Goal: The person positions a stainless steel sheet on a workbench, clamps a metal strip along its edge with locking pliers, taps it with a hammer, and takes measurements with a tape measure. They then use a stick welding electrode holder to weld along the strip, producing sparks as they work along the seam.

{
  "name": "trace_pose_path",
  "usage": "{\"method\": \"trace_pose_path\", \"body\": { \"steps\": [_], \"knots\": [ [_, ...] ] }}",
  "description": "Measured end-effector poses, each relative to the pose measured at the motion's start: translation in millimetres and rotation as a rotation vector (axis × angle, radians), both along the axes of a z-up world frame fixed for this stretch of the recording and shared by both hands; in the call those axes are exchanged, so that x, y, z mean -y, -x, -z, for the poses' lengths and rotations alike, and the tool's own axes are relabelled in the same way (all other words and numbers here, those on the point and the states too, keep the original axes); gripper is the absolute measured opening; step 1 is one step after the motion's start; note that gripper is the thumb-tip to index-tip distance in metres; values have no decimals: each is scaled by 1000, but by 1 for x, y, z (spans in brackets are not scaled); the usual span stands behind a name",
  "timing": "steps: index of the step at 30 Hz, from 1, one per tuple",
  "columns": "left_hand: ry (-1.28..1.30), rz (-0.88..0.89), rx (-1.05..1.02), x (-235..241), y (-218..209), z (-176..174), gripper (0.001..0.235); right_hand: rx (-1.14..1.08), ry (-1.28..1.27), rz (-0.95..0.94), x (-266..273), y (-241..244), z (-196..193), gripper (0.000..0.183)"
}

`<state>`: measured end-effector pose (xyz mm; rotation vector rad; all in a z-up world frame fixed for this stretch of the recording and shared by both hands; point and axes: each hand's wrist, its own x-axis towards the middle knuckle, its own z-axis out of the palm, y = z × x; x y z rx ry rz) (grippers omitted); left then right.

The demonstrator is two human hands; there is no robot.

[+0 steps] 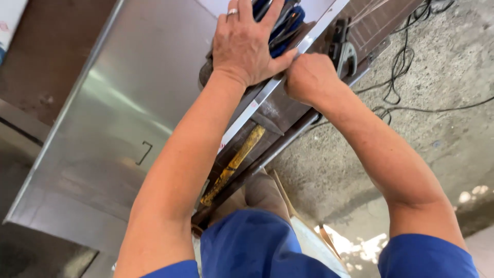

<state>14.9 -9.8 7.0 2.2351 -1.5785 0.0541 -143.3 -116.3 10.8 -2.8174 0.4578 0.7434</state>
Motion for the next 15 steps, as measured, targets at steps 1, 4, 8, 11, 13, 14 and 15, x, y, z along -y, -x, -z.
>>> {"method": "trace_pose_path", "body": {
  "steps": [1,4,8,11,13,14,15],
  "knots": [
    [-10,-3,-14,-5,3,0,90,-14,-10,-3,-13,-1,-1,14],
    [-98,22,-84,-7,3,0,90,-98,17,-80,-44,-2,6,11],
    [-19,27,-22,-4,4,1,94,-106,103,-137,-83,-5,41,17],
    [-10,27,-3,-6,3,3,93,-321,40,46,-88,-35,29,20],
    [-24,39,-11,-7,2,5,92,-453,2,151,-90,-46,29,25],
    [-22,37,-9,-8,2,5,91,-460,24,175,-92,-46,37,24],
    [-15,32,-7,-8,2,6,91,-467,51,198,-93,-45,45,24]
  ]
}}
